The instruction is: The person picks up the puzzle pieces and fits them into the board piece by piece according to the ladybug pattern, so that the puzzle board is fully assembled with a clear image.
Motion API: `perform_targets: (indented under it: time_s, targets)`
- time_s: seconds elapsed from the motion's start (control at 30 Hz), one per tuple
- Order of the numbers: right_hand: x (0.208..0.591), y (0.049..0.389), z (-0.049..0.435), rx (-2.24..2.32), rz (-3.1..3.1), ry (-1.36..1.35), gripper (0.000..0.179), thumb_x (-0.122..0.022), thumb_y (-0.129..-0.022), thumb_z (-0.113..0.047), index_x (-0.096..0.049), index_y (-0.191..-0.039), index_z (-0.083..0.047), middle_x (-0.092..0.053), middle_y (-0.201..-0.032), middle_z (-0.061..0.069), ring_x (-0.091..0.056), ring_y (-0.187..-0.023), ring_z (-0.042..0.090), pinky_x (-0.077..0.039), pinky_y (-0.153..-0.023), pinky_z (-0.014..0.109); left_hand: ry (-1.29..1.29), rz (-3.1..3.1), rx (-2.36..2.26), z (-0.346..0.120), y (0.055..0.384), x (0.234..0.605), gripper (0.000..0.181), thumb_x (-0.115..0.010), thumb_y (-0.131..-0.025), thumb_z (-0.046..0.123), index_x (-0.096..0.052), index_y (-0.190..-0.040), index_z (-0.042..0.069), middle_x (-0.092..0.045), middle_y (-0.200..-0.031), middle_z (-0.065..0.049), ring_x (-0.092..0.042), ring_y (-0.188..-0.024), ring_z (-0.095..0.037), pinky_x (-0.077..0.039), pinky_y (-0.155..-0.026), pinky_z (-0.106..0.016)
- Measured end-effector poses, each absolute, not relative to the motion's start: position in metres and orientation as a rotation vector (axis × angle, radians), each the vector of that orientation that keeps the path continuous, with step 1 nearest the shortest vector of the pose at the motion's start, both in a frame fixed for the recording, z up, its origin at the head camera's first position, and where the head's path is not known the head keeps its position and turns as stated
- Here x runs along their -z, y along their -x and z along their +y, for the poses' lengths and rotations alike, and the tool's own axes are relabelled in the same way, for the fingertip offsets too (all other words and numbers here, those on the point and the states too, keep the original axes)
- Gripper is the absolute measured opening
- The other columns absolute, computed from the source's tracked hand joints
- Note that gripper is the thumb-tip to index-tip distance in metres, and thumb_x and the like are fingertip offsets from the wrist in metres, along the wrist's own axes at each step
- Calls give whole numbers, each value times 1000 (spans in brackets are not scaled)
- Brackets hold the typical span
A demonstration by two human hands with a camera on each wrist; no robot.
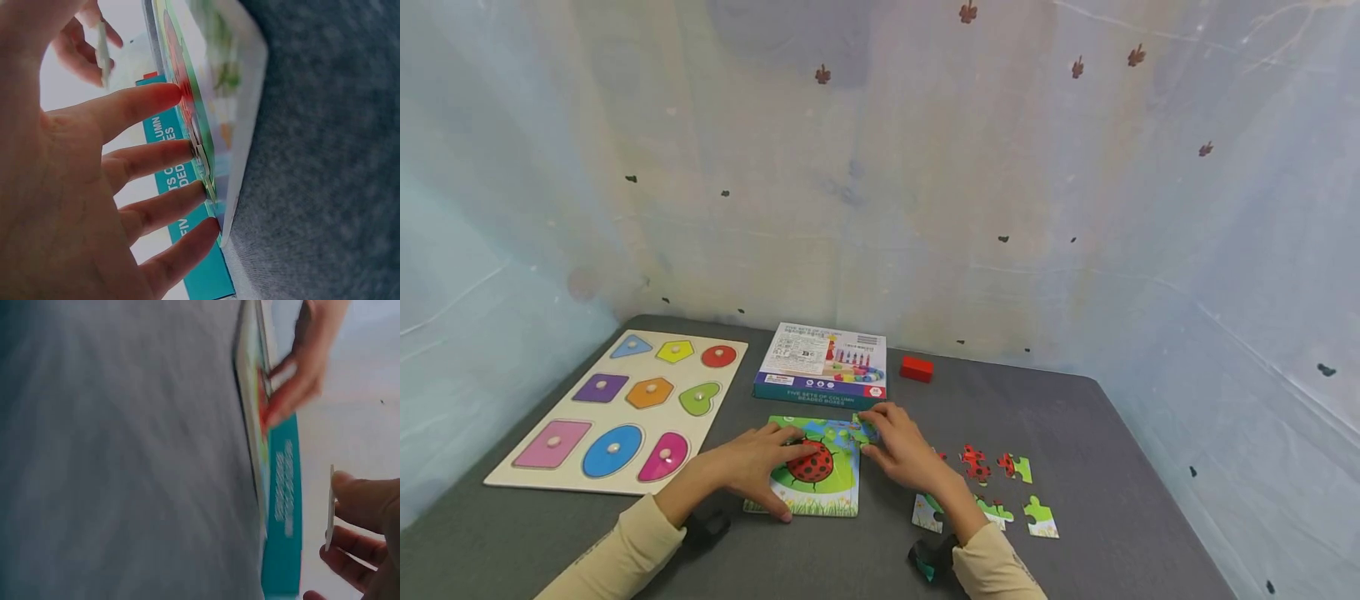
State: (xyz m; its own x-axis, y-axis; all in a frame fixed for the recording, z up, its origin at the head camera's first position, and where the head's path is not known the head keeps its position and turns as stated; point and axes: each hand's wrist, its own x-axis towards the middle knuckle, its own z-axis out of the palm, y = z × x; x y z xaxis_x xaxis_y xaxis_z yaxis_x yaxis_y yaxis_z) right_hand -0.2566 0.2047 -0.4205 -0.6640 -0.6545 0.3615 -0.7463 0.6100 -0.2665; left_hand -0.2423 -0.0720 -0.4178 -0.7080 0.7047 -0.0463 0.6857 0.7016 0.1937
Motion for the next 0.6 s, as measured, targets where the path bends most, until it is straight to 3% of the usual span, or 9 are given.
perform_targets:
  time_s: [0.6]
  targets:
    - [440, 261, 169, -465, -2707, -1158, 37, -64, -89, -18, -54, -122, -6, -50, -121, 14, -43, -114, 32, -41, -82, 51, -1122, 2790, -248, -71, 242, 420, 90, -73, -64, 64, -45, -139, 24, -38, -139, -10, -38, -117, -29, -37, -93, -52]
